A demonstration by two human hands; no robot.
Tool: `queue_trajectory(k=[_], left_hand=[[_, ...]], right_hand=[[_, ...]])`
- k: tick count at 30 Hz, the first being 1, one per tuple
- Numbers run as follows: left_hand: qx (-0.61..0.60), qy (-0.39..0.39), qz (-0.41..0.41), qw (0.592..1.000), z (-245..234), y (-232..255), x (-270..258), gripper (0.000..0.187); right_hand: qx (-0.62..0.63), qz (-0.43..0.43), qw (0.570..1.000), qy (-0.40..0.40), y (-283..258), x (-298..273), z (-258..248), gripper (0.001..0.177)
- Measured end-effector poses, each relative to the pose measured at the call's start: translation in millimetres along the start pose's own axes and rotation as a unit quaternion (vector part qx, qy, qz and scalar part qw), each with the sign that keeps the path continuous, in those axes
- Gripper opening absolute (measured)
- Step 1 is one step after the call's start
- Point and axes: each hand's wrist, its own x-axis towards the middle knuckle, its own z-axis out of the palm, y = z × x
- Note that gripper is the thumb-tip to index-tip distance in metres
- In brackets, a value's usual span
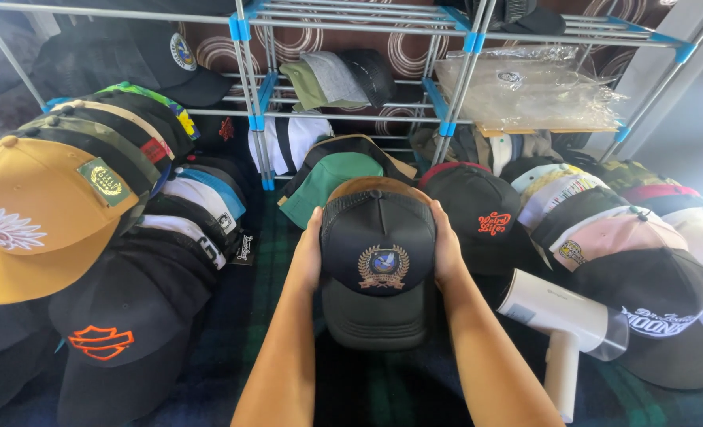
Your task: Cleaning and refurbishing various baseball caps using a brush and a hair dryer on a wooden head form.
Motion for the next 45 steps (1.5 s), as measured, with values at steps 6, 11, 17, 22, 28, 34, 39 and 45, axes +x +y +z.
queue_trajectory(k=[6,11,17,22,28,34,39,45], left_hand=[[-0.023,0.004,0.025,0.999,6.3,4.5,4.0,0.067],[-0.019,0.019,0.051,0.998,3.0,-15.0,16.4,0.067],[0.042,0.053,0.136,0.988,-10.6,-49.4,39.5,0.054],[0.065,0.173,0.245,0.952,-21.3,-70.5,61.2,0.02],[0.187,0.021,0.578,0.794,-6.0,-44.6,38.6,0.031],[0.2,0.011,0.58,0.79,-9.4,-57.7,51.0,0.038],[0.142,-0.021,0.49,0.86,-22.4,-69.5,62.7,0.049],[0.087,-0.047,0.352,0.931,-20.5,-64.5,54.6,0.055]], right_hand=[[-0.017,0.049,0.998,0.032,6.2,6.4,-1.7,0.068],[-0.025,0.092,0.994,0.057,-13.2,-17.6,18.3,0.073],[-0.075,0.1,0.989,0.074,-11.1,-7.8,4.0,0.073],[-0.033,0.059,0.993,0.096,8.3,6.7,-7.2,0.049],[-0.052,0.016,0.995,0.08,-1.1,-4.3,0.5,0.035],[-0.163,-0.498,0.85,0.056,-8.5,-10.1,-15.2,0.026],[-0.269,-0.545,0.793,-0.045,-4.1,-31.9,17.3,0.033],[-0.191,-0.468,0.861,-0.064,-5.4,-26.6,7.7,0.039]])
